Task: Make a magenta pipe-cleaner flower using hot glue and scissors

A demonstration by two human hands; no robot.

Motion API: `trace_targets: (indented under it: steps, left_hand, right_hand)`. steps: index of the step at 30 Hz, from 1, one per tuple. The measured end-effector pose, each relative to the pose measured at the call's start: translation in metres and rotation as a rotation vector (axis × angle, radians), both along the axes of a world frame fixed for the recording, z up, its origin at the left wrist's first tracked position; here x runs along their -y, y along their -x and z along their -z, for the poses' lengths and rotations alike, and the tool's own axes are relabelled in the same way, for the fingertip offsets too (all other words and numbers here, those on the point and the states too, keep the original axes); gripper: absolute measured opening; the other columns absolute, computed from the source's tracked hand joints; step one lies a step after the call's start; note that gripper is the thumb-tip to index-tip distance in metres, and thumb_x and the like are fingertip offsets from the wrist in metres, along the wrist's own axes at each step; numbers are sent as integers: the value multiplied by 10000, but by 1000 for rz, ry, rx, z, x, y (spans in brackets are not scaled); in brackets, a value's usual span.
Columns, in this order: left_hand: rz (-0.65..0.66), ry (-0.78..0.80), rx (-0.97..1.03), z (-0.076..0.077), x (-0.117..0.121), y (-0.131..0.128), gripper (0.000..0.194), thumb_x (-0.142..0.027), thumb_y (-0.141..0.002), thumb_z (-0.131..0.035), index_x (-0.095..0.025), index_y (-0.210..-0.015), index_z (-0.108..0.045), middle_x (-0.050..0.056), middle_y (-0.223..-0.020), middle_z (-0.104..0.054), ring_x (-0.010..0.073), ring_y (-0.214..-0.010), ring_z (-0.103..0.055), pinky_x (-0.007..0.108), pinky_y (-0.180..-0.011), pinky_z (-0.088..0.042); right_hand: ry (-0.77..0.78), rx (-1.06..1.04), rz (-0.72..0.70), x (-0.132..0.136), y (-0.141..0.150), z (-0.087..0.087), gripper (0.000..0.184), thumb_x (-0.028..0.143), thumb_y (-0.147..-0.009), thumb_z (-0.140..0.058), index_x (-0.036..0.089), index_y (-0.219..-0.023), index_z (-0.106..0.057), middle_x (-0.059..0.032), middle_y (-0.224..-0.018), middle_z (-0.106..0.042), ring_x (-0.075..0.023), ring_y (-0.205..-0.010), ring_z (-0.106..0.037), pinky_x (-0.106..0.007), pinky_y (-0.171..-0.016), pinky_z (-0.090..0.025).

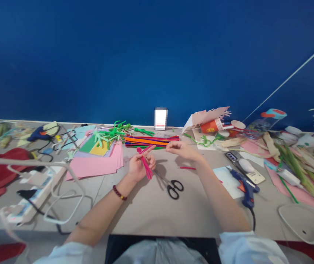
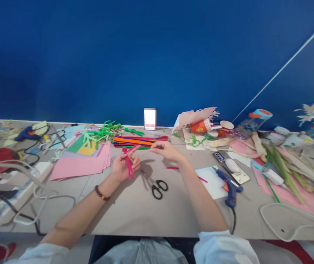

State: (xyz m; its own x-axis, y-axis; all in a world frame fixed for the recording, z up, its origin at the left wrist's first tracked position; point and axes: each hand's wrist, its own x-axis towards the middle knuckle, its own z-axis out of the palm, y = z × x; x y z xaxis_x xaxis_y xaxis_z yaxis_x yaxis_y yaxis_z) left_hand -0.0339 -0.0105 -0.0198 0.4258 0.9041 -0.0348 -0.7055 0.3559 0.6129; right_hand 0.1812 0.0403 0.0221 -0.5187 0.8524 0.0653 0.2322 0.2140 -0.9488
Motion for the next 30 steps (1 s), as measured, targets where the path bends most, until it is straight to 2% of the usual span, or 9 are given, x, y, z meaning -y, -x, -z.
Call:
trace_targets:
  steps: [4,9,13,15,20,24,25,27,30]
  left_hand:
    - [-42,-45,-57,6,-3,-3,534,-252,-749,-404,-95,-1252,-488,18,-568,-523,135,-426,-419,271,-471,-325]
    - [-171,-44,-108,9,-6,-3,381,-303,-792,-419,-96,-1075,-568,-14,-505,-478,114,-406,-389,251,-454,-338]
    - [-228,-22,-148,9,-7,-4,293,-268,-783,-464,-102,-993,-584,-42,-474,-429,88,-379,-320,227,-422,-322]
    - [-227,-21,-158,9,-7,-4,262,-262,-781,-474,-107,-959,-587,-45,-470,-418,84,-375,-309,223,-414,-318]
    - [-229,-36,-187,7,-6,-6,235,-272,-772,-491,-113,-913,-592,-46,-472,-405,83,-380,-311,226,-416,-324]
    - [-238,-24,-208,7,-5,-7,231,-300,-757,-511,-125,-886,-590,-47,-474,-403,83,-387,-319,226,-422,-324]
    - [-241,-19,-213,8,-5,-7,232,-304,-752,-515,-127,-882,-589,-47,-475,-403,84,-387,-322,227,-424,-325]
    - [-239,-9,-215,10,-6,-7,229,-300,-742,-523,-130,-881,-586,-50,-479,-406,82,-386,-327,228,-426,-327]
    - [-231,-2,-230,14,-6,-7,220,-264,-721,-556,-135,-898,-580,-58,-484,-420,70,-380,-327,219,-429,-321]
  right_hand:
    - [-81,90,197,-6,-25,-11,229,390,-735,-631,171,-777,-681,-49,-837,-679,-178,-782,-601,-293,-728,-445]
    - [-215,329,409,-9,-54,-18,244,402,-739,-621,182,-788,-714,-61,-886,-701,-214,-832,-620,-319,-759,-445]
    - [-231,596,438,-12,-66,-15,443,456,-842,-463,183,-568,-680,-73,-800,-700,-217,-759,-627,-343,-734,-454]
    - [-260,632,417,-14,-68,-11,485,468,-844,-455,190,-497,-647,-76,-885,-702,-222,-815,-633,-351,-766,-460]
    - [-476,708,452,-16,-67,-4,161,349,-717,-636,228,-774,-725,-61,-1290,-555,-319,-1200,-466,-500,-993,-327]
    - [-344,635,438,-16,-67,-3,308,433,-782,-559,201,-633,-696,-94,-1106,-658,-306,-1097,-556,-484,-981,-372]
    - [-333,583,426,-16,-67,-3,311,450,-787,-550,204,-677,-705,-93,-1124,-650,-299,-1106,-555,-467,-989,-378]
    - [-317,446,401,-16,-65,-2,331,461,-744,-608,228,-964,-693,-81,-1290,-547,-294,-1200,-492,-455,-1034,-348]
    - [-95,136,355,-15,-57,-3,651,531,-725,-621,281,-1305,-462,-67,-1433,-392,-276,-1279,-417,-459,-1063,-319]
